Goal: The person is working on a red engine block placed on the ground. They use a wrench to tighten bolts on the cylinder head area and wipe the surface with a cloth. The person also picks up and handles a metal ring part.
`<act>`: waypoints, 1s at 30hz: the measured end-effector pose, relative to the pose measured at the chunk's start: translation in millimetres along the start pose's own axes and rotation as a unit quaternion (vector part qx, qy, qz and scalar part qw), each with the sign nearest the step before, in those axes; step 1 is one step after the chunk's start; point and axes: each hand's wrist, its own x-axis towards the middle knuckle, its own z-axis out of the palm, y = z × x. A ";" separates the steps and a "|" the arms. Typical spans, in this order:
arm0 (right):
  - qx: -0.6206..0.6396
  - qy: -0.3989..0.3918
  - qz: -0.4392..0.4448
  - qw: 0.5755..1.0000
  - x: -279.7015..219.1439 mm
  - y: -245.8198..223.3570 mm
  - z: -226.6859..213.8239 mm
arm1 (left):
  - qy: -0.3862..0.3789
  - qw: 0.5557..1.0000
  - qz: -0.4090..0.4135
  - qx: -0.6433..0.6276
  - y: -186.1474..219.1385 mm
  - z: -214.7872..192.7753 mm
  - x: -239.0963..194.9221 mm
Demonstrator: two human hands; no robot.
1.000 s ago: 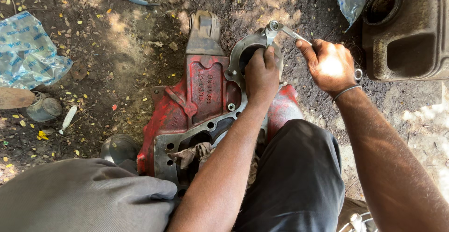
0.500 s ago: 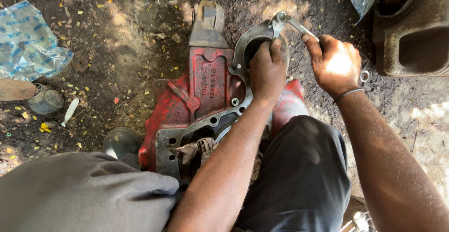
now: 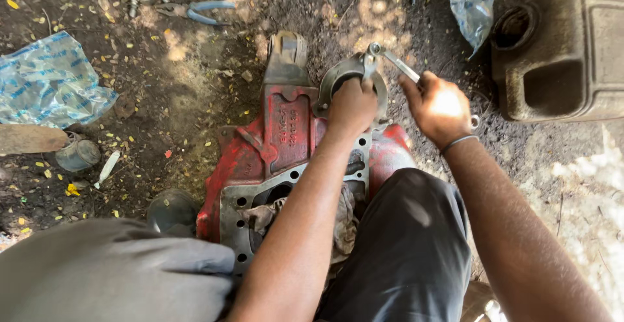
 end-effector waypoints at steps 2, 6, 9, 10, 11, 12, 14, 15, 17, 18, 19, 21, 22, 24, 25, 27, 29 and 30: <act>-0.021 0.035 -0.059 0.997 -7.2 -1.3 1.2 | -0.079 0.996 -0.031 0.010 14.4 -20.9 -7.9; -0.104 0.077 -0.136 0.982 -39.2 -10.8 -5.8 | -0.126 0.991 -0.005 0.033 43.7 -66.1 -14.7; -0.156 -0.007 -0.103 0.982 -69.0 -22.8 -21.1 | 0.101 0.989 0.103 0.017 52.4 -97.7 -11.1; -0.168 -0.042 -0.091 0.981 -77.8 -28.2 -26.6 | 0.140 0.986 0.085 -0.008 51.7 -106.5 -9.3; -0.182 -0.072 -0.065 0.978 -86.9 -35.1 -30.0 | 0.179 0.981 0.066 -0.032 49.3 -115.4 -6.6; -0.198 -0.103 -0.038 0.974 -97.6 -44.0 -30.3 | 0.211 0.977 0.031 -0.023 43.2 -123.8 -5.9; -0.196 -0.095 -0.063 0.974 -116.8 -64.4 -27.4 | 0.272 0.961 -0.039 -0.005 28.0 -136.9 -3.7; -0.178 -0.056 -0.114 0.976 -125.3 -75.4 -25.5 | 0.296 0.953 -0.065 0.006 19.1 -139.9 -3.7; -0.128 -0.011 -0.206 0.970 -134.8 -99.8 -20.7 | 0.342 0.932 -0.117 0.031 -1.7 -141.9 -6.5; -0.096 -0.003 -0.248 0.964 -136.4 -113.3 -18.3 | 0.365 0.922 -0.118 0.045 -12.0 -142.3 -7.7; -0.064 0.005 -0.289 0.955 -135.5 -126.7 -16.3 | 0.388 0.912 -0.119 0.059 -21.8 -142.0 -9.0; -0.025 -0.001 -0.298 0.954 -124.3 -149.8 -14.8 | 0.424 0.895 -0.115 0.075 -35.8 -138.6 -8.2; -0.004 -0.006 -0.301 0.954 -114.5 -159.6 -13.2 | 0.437 0.889 -0.110 0.078 -40.8 -135.4 -7.9; 0.000 -0.021 -0.300 0.954 -82.9 -176.4 -5.9 | 0.447 0.884 -0.115 0.081 -46.0 -132.0 -6.5; 0.014 0.001 -0.335 0.942 -64.0 -182.5 -1.2 | 0.443 0.884 -0.125 0.081 -46.5 -131.5 -5.7; 0.015 0.008 -0.335 0.942 -23.1 -194.7 14.3 | 0.435 0.887 -0.138 0.073 -46.5 -131.0 -7.1; 0.019 0.098 -0.355 0.930 27.5 -204.1 28.8 | 0.427 0.891 -0.143 0.056 -44.1 -130.2 -8.4; 0.039 0.199 -0.404 0.892 53.3 -205.3 35.3 | 0.452 0.881 -0.103 0.093 -43.5 -127.0 -10.6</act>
